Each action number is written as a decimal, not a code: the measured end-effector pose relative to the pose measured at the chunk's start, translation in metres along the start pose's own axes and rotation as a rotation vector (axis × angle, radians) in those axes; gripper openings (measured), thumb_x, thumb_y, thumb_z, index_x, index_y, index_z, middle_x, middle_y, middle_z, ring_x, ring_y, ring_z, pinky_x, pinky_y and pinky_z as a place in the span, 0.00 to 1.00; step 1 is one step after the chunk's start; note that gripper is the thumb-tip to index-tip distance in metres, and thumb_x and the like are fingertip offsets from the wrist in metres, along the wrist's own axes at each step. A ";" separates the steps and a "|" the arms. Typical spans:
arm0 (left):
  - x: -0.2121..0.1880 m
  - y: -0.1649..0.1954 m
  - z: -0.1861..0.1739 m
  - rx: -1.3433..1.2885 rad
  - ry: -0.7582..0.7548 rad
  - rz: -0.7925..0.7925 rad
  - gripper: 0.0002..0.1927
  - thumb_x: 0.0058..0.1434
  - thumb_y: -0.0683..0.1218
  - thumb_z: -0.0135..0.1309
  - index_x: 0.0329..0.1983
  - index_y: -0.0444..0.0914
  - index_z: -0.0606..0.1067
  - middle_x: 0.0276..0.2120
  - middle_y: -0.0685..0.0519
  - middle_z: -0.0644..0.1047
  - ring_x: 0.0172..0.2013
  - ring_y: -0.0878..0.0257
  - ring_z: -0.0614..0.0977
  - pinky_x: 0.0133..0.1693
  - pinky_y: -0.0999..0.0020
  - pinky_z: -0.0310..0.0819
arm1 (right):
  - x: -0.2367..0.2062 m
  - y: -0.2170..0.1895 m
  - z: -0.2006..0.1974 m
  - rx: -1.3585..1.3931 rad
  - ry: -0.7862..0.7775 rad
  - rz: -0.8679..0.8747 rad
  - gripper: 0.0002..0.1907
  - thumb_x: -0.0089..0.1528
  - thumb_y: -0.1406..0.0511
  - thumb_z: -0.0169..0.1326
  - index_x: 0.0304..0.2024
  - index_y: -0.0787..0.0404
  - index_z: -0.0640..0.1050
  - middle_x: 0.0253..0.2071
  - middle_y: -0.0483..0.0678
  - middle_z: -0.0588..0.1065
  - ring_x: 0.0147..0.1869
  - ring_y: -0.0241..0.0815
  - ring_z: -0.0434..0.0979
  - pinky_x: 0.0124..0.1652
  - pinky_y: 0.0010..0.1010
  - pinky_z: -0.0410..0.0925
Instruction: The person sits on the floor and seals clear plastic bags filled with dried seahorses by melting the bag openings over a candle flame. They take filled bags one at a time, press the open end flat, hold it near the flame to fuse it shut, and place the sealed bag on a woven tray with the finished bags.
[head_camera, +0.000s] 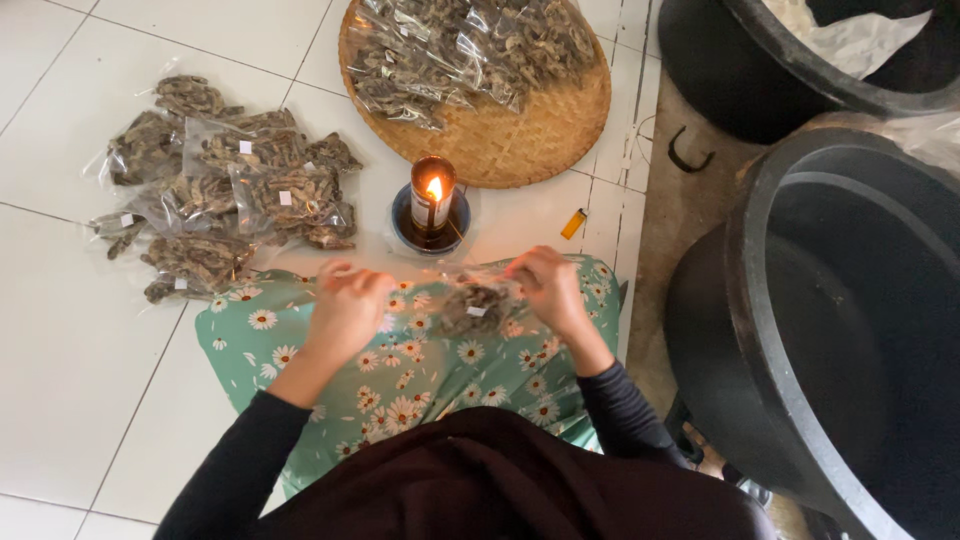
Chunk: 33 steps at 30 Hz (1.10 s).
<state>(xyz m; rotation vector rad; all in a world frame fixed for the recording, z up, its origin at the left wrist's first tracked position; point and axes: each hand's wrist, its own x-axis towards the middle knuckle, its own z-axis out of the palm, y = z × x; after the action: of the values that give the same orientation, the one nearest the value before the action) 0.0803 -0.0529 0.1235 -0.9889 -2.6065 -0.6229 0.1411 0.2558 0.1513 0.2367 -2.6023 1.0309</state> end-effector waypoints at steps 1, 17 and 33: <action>0.003 0.003 -0.004 -0.026 0.081 0.008 0.05 0.60 0.42 0.58 0.38 0.46 0.78 0.34 0.58 0.82 0.36 0.63 0.83 0.61 0.55 0.62 | 0.000 0.001 -0.004 0.030 -0.012 0.051 0.02 0.57 0.73 0.60 0.33 0.63 0.80 0.30 0.49 0.76 0.37 0.49 0.76 0.37 0.37 0.69; 0.042 0.068 0.039 -0.345 0.084 0.080 0.03 0.63 0.44 0.56 0.34 0.41 0.79 0.29 0.52 0.80 0.32 0.54 0.80 0.51 0.58 0.66 | -0.003 0.007 0.018 0.246 -0.023 0.198 0.02 0.57 0.72 0.64 0.32 0.63 0.82 0.31 0.46 0.79 0.33 0.37 0.76 0.34 0.29 0.69; 0.053 0.034 0.057 -0.423 0.099 -0.178 0.05 0.64 0.45 0.57 0.34 0.40 0.80 0.27 0.52 0.81 0.27 0.55 0.82 0.42 0.56 0.70 | 0.012 0.048 0.092 1.108 -0.085 0.442 0.12 0.70 0.66 0.54 0.48 0.69 0.81 0.45 0.48 0.81 0.49 0.36 0.79 0.53 0.29 0.71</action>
<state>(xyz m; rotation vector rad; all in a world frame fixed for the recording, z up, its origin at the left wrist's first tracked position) 0.0588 0.0271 0.1053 -0.8110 -2.5439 -1.2728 0.0942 0.2269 0.0625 -0.0648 -1.8762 2.5648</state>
